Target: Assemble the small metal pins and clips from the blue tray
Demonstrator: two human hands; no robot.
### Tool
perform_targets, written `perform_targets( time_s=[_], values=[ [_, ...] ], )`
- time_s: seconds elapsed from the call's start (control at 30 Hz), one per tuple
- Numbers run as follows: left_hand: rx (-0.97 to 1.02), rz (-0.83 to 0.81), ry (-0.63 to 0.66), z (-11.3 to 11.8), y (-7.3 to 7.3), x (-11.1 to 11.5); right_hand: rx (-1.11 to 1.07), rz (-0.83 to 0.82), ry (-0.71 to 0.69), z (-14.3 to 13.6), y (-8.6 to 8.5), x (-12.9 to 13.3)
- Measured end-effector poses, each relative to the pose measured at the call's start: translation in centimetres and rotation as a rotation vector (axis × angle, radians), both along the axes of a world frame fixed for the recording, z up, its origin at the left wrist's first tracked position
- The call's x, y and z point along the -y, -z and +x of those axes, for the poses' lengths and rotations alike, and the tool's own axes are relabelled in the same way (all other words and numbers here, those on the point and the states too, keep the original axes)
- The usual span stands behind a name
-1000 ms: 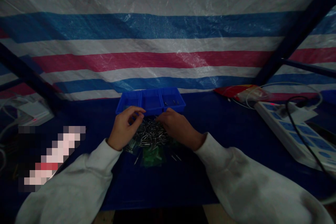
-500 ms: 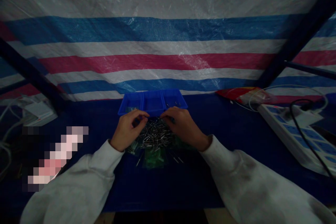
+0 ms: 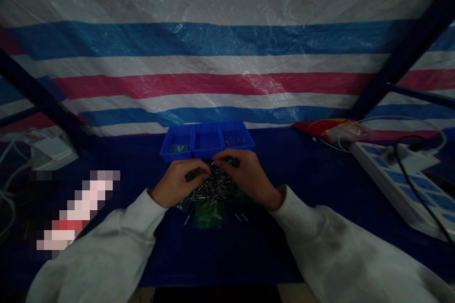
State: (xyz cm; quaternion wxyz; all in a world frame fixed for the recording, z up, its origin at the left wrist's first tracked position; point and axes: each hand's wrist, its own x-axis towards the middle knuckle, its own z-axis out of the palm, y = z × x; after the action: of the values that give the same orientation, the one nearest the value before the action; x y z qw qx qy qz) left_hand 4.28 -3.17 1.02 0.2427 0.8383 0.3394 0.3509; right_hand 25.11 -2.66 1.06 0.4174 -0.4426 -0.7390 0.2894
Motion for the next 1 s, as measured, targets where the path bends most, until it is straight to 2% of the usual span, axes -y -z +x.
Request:
perform_targets(
  time_s=[0.13,0.3,0.43,0.67,0.83,1.0],
  values=[
    [0.047,0.0,-0.053,-0.1,-0.1,-0.1,0.102,0.032,0.025,0.0,-0.3,0.2],
    [0.113,-0.02,-0.092,0.0,-0.1,-0.3,0.242,0.103,-0.017,-0.5,-0.5,0.7],
    [0.12,0.072,-0.092,0.0,0.2,-0.2,0.254,0.124,-0.026,-0.8,-0.5,1.1],
    [-0.016,0.358,-0.106,-0.4,0.9,-0.3,0.244,0.103,-0.029,-1.0,-0.5,1.3],
    [-0.088,0.388,-0.076,-0.5,0.9,-0.3,0.234,0.086,-0.083,-1.1,-0.6,1.5],
    [-0.127,0.341,-0.041,-0.3,0.8,-0.1,0.201,0.094,-0.095,-1.0,-0.8,1.7]
  ],
)
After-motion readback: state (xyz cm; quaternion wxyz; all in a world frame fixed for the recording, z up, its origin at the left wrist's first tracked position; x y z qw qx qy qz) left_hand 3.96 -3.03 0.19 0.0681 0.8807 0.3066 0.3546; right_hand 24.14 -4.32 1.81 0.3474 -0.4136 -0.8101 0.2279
